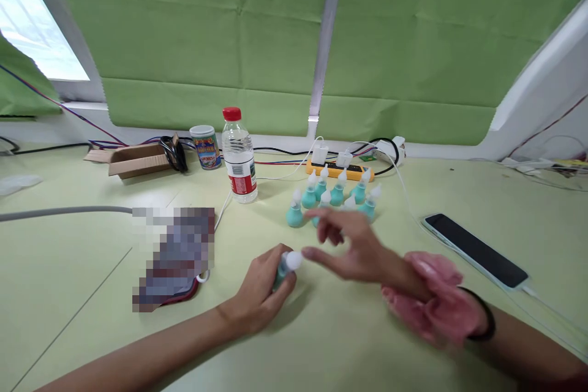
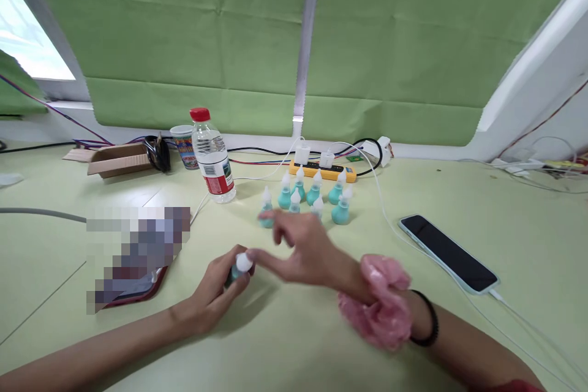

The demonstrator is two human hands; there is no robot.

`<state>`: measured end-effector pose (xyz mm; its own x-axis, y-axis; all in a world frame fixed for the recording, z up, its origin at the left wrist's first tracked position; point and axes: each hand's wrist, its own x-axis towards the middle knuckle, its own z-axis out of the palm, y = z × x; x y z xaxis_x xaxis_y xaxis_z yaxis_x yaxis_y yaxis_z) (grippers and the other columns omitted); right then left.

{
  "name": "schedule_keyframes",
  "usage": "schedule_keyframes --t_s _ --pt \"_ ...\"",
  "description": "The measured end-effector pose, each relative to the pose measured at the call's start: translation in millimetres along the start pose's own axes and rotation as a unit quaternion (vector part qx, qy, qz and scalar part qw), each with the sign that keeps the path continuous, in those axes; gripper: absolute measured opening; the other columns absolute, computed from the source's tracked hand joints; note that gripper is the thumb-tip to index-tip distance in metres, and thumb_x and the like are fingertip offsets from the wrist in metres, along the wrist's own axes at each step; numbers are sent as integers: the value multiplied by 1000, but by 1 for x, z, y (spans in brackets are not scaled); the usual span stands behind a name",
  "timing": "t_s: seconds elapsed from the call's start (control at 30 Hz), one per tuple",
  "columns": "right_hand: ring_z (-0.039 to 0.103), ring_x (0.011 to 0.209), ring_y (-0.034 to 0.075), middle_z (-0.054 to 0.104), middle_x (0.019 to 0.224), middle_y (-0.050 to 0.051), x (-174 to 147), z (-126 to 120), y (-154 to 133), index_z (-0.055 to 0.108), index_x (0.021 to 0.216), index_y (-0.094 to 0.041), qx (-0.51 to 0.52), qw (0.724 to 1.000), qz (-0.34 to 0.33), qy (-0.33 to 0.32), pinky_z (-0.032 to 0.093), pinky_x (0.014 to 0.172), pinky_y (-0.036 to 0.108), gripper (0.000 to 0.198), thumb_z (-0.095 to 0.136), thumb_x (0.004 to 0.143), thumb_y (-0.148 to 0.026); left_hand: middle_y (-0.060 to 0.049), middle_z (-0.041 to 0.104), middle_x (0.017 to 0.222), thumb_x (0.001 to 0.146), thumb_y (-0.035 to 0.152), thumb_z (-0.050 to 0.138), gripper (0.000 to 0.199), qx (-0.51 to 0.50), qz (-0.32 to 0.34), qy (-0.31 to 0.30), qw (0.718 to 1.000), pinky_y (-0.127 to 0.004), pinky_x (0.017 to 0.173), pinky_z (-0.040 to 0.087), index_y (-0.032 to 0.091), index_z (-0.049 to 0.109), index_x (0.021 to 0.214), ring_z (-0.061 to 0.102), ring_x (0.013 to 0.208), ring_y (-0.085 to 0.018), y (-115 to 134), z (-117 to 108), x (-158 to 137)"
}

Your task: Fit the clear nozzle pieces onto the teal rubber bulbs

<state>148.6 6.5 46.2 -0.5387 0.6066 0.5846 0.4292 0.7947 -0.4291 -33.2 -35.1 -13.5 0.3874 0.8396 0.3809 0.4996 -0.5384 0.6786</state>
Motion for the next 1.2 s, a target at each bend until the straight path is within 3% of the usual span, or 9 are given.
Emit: schedule_keyframes --t_s 0.1,0.33,0.5,0.6,0.63,0.7,0.8,0.97,1.2 --pt "39 49 8 46 57 -2 -13 37 0 51 74 -15 77 991 0 -110 32 48 21 24 46 78 -38 1 48 61 81 27 32 12 59 -9 -28 998 -24 50 33 19 39 74 43 53 -13 -2 3 -1" --pt "25 48 7 30 51 -4 -25 59 11 31 55 -17 282 945 91 -138 23 47 23 40 30 85 -44 -1 53 59 79 27 35 12 195 47 -27 979 -25 49 33 18 41 73 48 52 -15 -4 6 1" --pt "19 40 7 21 41 -7 -21 73 16 26 48 -18 432 850 274 -126 17 41 23 47 29 80 -52 -2 55 61 86 31 23 28 133 -13 -35 990 -25 54 36 17 47 79 50 54 -14 -2 0 1" --pt "15 33 7 14 34 -8 -14 76 26 20 44 -20 491 790 330 -163 16 37 23 48 16 81 -51 -3 54 63 84 31 26 26 118 34 -22 992 -26 57 36 17 47 78 49 56 -15 -2 -1 -1" --pt "15 33 8 14 33 -7 -12 75 30 19 44 -21 475 800 330 -159 17 37 23 49 14 82 -50 -3 55 66 84 30 28 23 112 53 -12 992 -27 59 37 17 47 80 49 59 -15 -2 -1 -1" --pt "18 36 7 18 36 -6 -9 71 38 21 43 -19 364 875 287 -137 18 40 23 49 19 82 -50 -3 56 72 83 29 32 19 80 47 15 996 -27 63 37 17 46 87 50 64 -15 -4 0 -2" --pt "21 41 7 24 40 -5 -9 65 49 30 42 -16 86 974 152 -146 15 46 24 52 30 83 -49 -2 55 77 85 29 34 17 -11 -39 69 997 -25 65 39 18 46 92 50 69 -13 -8 2 0" --pt "24 42 8 38 41 -1 -14 64 55 50 45 -14 -189 964 66 -177 10 48 26 55 33 81 -52 -1 54 79 82 31 44 13 -152 -115 132 973 -23 68 40 18 47 83 51 74 -12 -14 5 6" --pt "28 42 8 44 43 1 -14 64 55 53 48 -14 -205 961 94 -160 11 47 26 60 27 83 -54 2 47 76 76 30 53 13 -225 -129 209 943 -19 64 38 18 48 75 46 74 -10 -16 6 11"
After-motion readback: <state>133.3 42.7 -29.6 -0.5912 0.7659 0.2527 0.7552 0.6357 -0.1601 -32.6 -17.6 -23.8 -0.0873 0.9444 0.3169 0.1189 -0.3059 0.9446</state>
